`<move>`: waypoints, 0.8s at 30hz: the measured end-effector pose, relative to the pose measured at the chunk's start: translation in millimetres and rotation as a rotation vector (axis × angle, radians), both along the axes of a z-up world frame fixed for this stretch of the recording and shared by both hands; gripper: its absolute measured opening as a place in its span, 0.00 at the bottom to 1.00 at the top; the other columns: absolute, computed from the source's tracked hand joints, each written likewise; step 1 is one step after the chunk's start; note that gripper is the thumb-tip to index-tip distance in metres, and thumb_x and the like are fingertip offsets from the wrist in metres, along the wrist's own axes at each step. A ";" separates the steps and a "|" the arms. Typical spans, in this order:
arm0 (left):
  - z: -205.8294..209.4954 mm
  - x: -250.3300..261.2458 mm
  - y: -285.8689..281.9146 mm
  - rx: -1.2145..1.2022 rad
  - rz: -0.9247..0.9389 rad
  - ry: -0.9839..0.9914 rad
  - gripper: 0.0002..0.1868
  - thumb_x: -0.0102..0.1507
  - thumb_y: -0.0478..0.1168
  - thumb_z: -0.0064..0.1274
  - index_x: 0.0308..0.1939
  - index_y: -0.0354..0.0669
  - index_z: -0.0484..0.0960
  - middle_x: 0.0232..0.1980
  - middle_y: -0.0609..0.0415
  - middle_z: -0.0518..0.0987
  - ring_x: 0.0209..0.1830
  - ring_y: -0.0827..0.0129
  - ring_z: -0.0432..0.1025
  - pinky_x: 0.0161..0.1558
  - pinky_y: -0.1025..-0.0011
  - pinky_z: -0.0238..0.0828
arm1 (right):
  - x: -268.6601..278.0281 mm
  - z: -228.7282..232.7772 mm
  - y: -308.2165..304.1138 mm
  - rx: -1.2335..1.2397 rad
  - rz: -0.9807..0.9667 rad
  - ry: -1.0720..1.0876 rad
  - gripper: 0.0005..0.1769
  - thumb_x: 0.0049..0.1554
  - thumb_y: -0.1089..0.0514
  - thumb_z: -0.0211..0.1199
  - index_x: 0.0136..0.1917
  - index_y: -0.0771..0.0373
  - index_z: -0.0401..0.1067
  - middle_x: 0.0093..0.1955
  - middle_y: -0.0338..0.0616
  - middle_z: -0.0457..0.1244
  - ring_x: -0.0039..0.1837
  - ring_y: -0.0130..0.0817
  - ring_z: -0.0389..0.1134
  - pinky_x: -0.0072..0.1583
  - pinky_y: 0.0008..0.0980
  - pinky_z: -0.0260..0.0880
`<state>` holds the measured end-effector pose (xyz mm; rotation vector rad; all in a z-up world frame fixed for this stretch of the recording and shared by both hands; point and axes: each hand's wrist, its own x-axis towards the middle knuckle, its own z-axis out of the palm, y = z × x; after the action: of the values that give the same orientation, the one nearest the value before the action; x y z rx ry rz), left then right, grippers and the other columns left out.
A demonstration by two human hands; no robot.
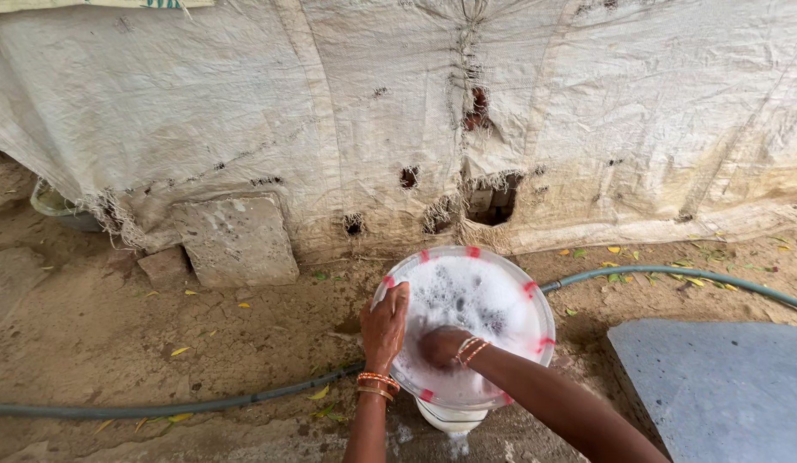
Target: The person washes a piece of patterned cloth by hand in a bucket filled with soapy water, scrubbing and lifting the cloth repeatedly.
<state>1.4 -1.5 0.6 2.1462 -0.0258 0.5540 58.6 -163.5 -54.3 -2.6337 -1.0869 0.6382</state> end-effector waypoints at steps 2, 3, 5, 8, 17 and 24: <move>6.4 -0.8 -0.7 0.197 -0.026 -0.003 0.22 0.66 0.57 0.46 0.60 0.55 0.79 0.53 0.54 0.85 0.52 0.61 0.77 0.71 0.51 0.40 | 1.5 1.5 -1.5 0.062 -0.003 0.011 0.28 0.62 0.51 0.60 0.70 0.66 0.60 0.59 0.59 0.67 0.58 0.52 0.70 0.60 0.57 0.61; 10.7 -3.9 -2.9 0.195 -0.037 0.001 0.22 0.66 0.57 0.46 0.60 0.55 0.79 0.53 0.54 0.85 0.52 0.61 0.77 0.71 0.51 0.40 | -4.1 4.1 -7.2 0.097 -0.008 0.016 0.28 0.62 0.51 0.60 0.69 0.66 0.61 0.59 0.59 0.67 0.58 0.51 0.70 0.59 0.54 0.63; 21.6 -12.5 -4.8 0.338 -0.071 0.143 0.20 0.63 0.53 0.52 0.58 0.60 0.79 0.49 0.55 0.85 0.47 0.66 0.79 0.74 0.53 0.40 | -17.7 18.3 -21.3 0.231 0.046 -0.016 0.27 0.60 0.52 0.61 0.69 0.66 0.63 0.59 0.59 0.66 0.58 0.50 0.69 0.59 0.48 0.67; 37.8 -21.0 -5.6 0.380 -0.083 0.312 0.21 0.67 0.48 0.44 0.65 0.66 0.76 0.40 0.54 0.88 0.43 0.66 0.80 0.81 0.57 0.40 | -36.2 59.6 -48.4 0.423 0.115 -0.116 0.26 0.62 0.47 0.64 0.66 0.64 0.68 0.61 0.57 0.66 0.60 0.48 0.68 0.59 0.45 0.67; 55.5 -24.7 -51.1 0.081 -0.353 0.046 0.39 0.65 0.55 0.58 0.75 0.48 0.60 0.73 0.40 0.65 0.70 0.50 0.62 0.69 0.51 0.53 | -55.4 134.0 -92.3 1.033 -0.613 0.076 0.21 0.60 0.47 0.63 0.55 0.68 0.75 0.50 0.46 0.71 0.53 0.35 0.69 0.56 0.36 0.69; 59.8 -29.0 -81.3 0.238 0.002 -0.077 0.41 0.54 0.38 0.65 0.69 0.41 0.63 0.68 0.44 0.72 0.69 0.54 0.67 0.65 0.55 0.62 | -78.6 175.7 -101.3 0.958 -0.528 -0.035 0.19 0.55 0.52 0.68 0.56 0.62 0.79 0.53 0.41 0.73 0.55 0.32 0.72 0.58 0.33 0.72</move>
<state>-27.6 -82.8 60.3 2.3541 -0.1380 0.6625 -20.0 -264.8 121.4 -1.9198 -0.4536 -0.0609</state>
